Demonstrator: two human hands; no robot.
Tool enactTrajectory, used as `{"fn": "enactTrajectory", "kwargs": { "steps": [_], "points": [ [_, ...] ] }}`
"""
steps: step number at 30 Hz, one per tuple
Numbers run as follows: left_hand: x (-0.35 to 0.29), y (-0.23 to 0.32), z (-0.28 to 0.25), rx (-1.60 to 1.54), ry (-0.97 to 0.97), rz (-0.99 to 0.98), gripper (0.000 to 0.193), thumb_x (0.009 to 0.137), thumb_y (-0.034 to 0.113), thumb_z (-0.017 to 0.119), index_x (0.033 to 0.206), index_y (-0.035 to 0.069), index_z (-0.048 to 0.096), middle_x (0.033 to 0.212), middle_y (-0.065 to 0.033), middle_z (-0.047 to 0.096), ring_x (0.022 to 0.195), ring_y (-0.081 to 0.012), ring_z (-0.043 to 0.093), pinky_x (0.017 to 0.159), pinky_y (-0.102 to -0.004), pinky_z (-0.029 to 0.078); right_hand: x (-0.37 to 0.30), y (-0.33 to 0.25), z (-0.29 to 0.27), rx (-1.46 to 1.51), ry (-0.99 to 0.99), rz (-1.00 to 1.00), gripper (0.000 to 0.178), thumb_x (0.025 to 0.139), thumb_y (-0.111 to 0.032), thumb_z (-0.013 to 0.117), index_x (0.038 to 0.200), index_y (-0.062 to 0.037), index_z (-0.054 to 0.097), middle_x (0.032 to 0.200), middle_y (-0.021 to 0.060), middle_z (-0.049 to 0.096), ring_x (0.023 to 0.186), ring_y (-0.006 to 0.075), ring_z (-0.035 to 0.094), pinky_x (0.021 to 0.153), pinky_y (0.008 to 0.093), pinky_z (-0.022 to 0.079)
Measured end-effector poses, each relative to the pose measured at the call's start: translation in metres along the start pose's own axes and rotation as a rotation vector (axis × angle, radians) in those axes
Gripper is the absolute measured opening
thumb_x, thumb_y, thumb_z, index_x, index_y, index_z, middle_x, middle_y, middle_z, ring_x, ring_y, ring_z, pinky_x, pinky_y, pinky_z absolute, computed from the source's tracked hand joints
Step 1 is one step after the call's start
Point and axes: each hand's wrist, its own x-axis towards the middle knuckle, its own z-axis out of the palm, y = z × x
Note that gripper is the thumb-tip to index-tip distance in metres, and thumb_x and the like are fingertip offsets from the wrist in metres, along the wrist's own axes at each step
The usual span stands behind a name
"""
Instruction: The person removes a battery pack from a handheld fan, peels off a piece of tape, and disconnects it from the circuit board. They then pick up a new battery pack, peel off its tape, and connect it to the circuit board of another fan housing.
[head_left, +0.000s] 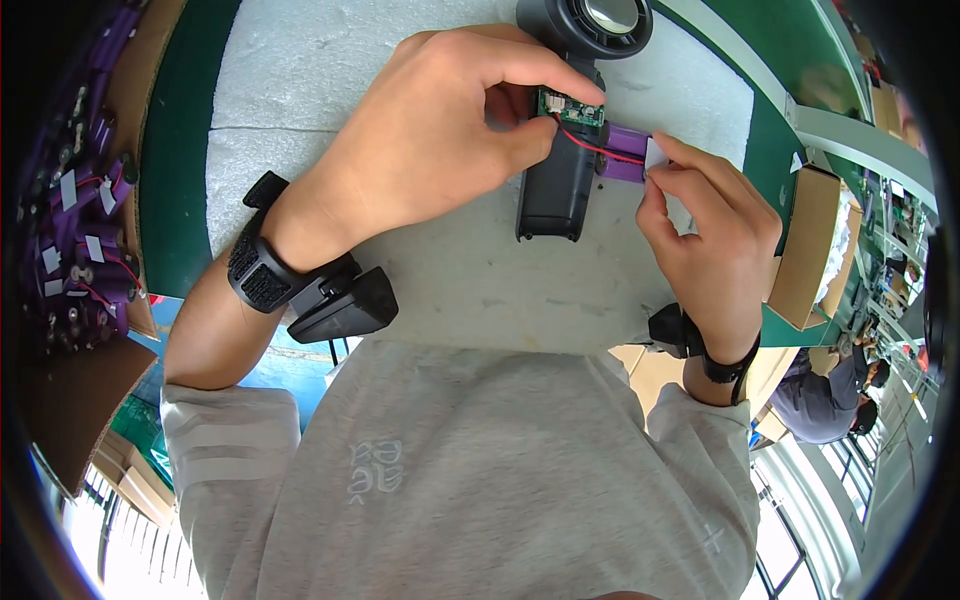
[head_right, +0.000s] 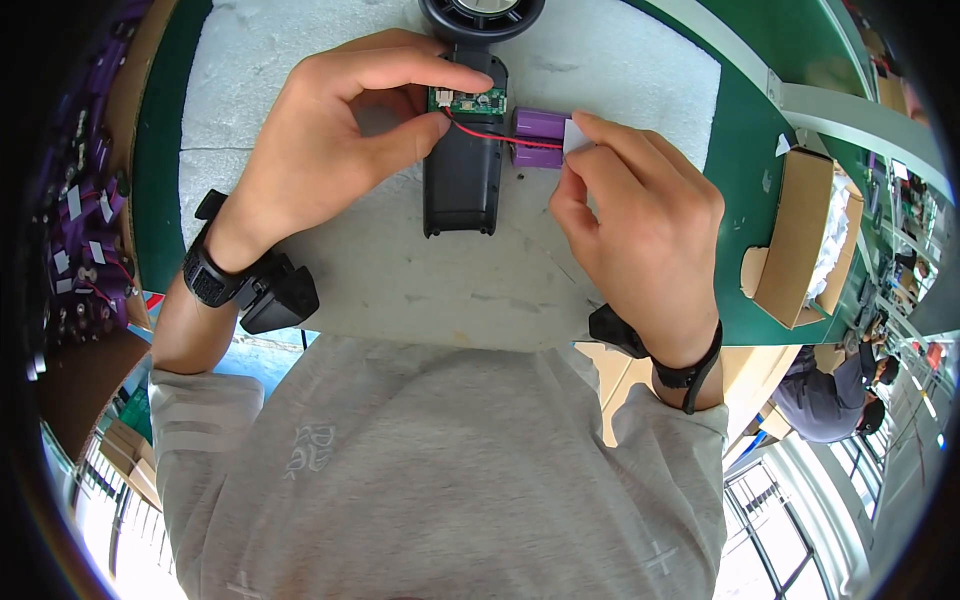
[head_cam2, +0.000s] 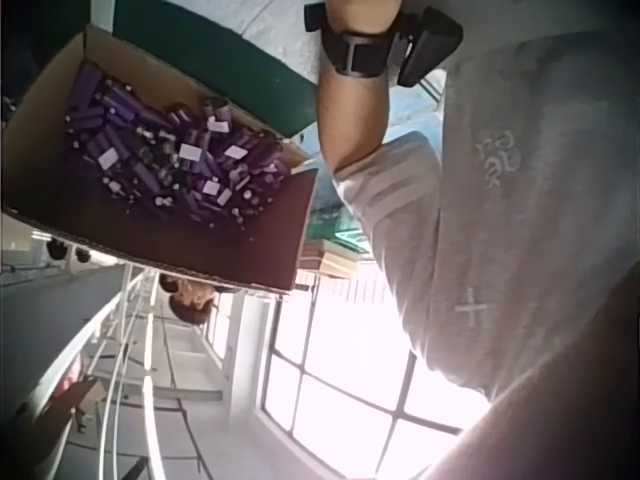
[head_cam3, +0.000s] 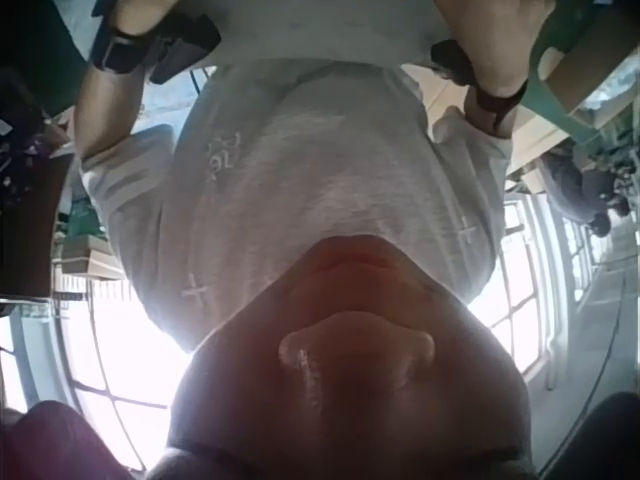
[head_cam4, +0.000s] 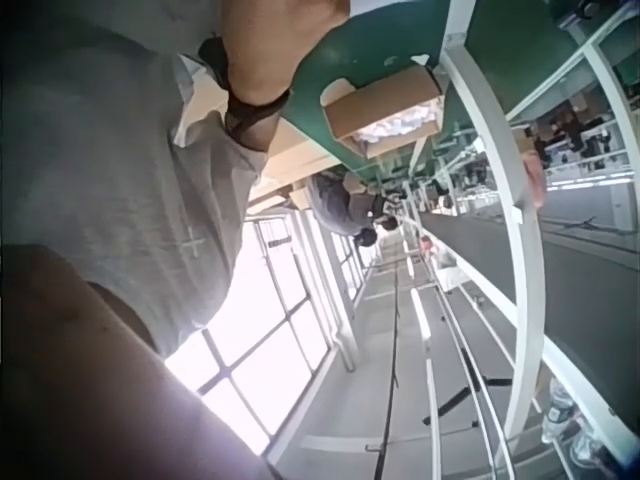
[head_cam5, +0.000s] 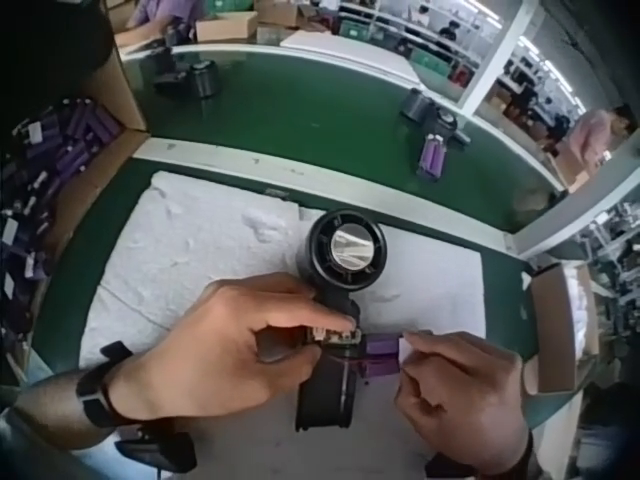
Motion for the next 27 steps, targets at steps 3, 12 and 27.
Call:
{"fn": "enactTrajectory", "kwargs": {
  "steps": [3,12,27],
  "points": [
    [-0.001,0.0,0.0,0.014,-0.002,-0.006,0.032,0.078,-0.01,0.059,0.106,0.004,0.068,0.094,-0.0049,0.06,0.08,-0.0122,0.06,0.07,-0.0239,0.05,0.0,0.001,-0.004,0.034,-0.019,0.018,0.014,0.063,0.007,0.067,0.071,0.0002,0.058,0.093,0.01,0.068,0.064,0.0211,0.063,0.054,0.028,0.051],
    [-0.001,-0.001,0.002,-0.041,0.034,0.041,0.031,0.079,-0.007,0.06,0.105,0.006,0.068,0.092,-0.0047,0.063,0.082,-0.0126,0.061,0.074,-0.0255,0.051,-0.012,0.031,-0.031,0.321,0.046,0.428,0.008,0.075,0.004,0.066,0.083,0.0029,0.066,0.096,0.0079,0.069,0.068,0.0131,0.065,0.064,0.0226,0.051],
    [0.002,0.001,0.003,-0.045,0.023,0.005,0.032,0.078,-0.01,0.06,0.105,0.004,0.068,0.094,-0.0048,0.061,0.081,-0.0108,0.061,0.072,-0.0227,0.051,-0.008,0.01,-0.04,0.18,-0.054,0.336,0.038,0.071,-0.001,0.075,0.107,-0.0045,0.064,0.099,0.0063,0.064,0.081,0.0135,0.059,0.07,0.0247,0.047]
  ]
}}
